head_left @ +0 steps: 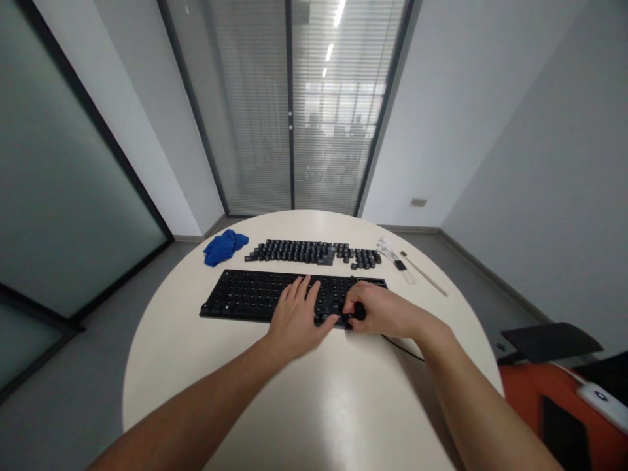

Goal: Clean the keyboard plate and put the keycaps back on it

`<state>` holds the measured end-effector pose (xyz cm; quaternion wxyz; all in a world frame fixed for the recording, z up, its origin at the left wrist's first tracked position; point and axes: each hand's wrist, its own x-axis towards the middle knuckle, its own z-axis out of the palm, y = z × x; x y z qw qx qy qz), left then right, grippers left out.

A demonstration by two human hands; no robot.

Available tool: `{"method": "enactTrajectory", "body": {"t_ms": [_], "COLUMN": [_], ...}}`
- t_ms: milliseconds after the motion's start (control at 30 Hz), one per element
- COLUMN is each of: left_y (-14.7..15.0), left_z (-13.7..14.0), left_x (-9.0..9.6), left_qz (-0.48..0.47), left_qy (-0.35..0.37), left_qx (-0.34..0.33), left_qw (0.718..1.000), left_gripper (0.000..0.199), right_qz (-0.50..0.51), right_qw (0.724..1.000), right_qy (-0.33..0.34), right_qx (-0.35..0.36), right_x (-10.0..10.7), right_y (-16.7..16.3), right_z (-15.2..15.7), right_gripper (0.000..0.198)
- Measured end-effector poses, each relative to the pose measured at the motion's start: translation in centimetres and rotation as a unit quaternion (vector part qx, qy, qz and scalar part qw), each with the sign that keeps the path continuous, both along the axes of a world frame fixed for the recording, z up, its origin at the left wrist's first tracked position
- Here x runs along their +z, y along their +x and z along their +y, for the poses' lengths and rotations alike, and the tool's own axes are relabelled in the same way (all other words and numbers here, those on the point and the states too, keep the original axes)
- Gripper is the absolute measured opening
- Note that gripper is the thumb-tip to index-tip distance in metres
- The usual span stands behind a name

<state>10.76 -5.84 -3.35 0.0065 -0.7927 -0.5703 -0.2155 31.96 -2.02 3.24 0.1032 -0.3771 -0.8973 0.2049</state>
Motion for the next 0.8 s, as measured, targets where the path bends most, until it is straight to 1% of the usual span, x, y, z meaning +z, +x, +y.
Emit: {"method": "enactTrajectory", "body": {"t_ms": [133, 200, 367, 433, 467, 567, 600, 667, 733, 800], "left_y": [-0.1, -0.1, 0.0, 0.0, -0.1, -0.4, -0.5, -0.7, -0.8, -0.8], "left_z": [0.0, 0.0, -0.1, -0.2, -0.2, -0.4, -0.4, -0.5, -0.5, -0.5], "left_x": [0.0, 0.0, 0.3, 0.7, 0.9, 1.7, 1.8, 2.1, 2.2, 2.3], "left_qz": [-0.001, -0.004, -0.008, -0.004, 0.001, 0.028, 0.036, 0.044, 0.045, 0.044], "left_qy": [0.001, 0.003, 0.021, 0.026, 0.025, 0.01, 0.004, -0.004, -0.007, -0.009], "left_qx": [0.001, -0.001, -0.035, -0.069, -0.098, -0.214, -0.24, -0.261, -0.263, -0.266], "left_qw": [1.0, 1.0, 0.999, 0.997, 0.995, 0.976, 0.97, 0.964, 0.964, 0.963], "left_gripper": [0.073, 0.073, 0.069, 0.062, 0.058, 0.05, 0.049, 0.046, 0.044, 0.043], "right_qz": [-0.02, -0.024, -0.001, 0.016, 0.027, 0.056, 0.068, 0.09, 0.105, 0.103], "right_qw": [0.999, 0.999, 1.0, 0.999, 0.998, 0.994, 0.992, 0.988, 0.989, 0.992], "right_qy": [0.031, 0.032, -0.028, -0.047, -0.054, -0.094, -0.11, -0.122, -0.099, -0.044], "right_qx": [-0.011, -0.016, -0.013, -0.015, -0.017, -0.013, -0.013, -0.016, -0.026, -0.059], "right_x": [-0.2, -0.3, -0.3, -0.3, -0.3, -0.3, -0.2, -0.2, -0.3, -0.7], "right_y": [-0.4, -0.4, 0.3, 0.7, 0.9, 1.4, 1.6, 1.8, 2.1, 2.3], "right_z": [-0.3, -0.3, 0.3, 0.6, 0.6, 0.7, 0.8, 0.9, 1.3, 1.9], "right_gripper": [0.012, 0.011, 0.01, 0.014, 0.017, 0.017, 0.015, 0.016, 0.018, 0.018]}}
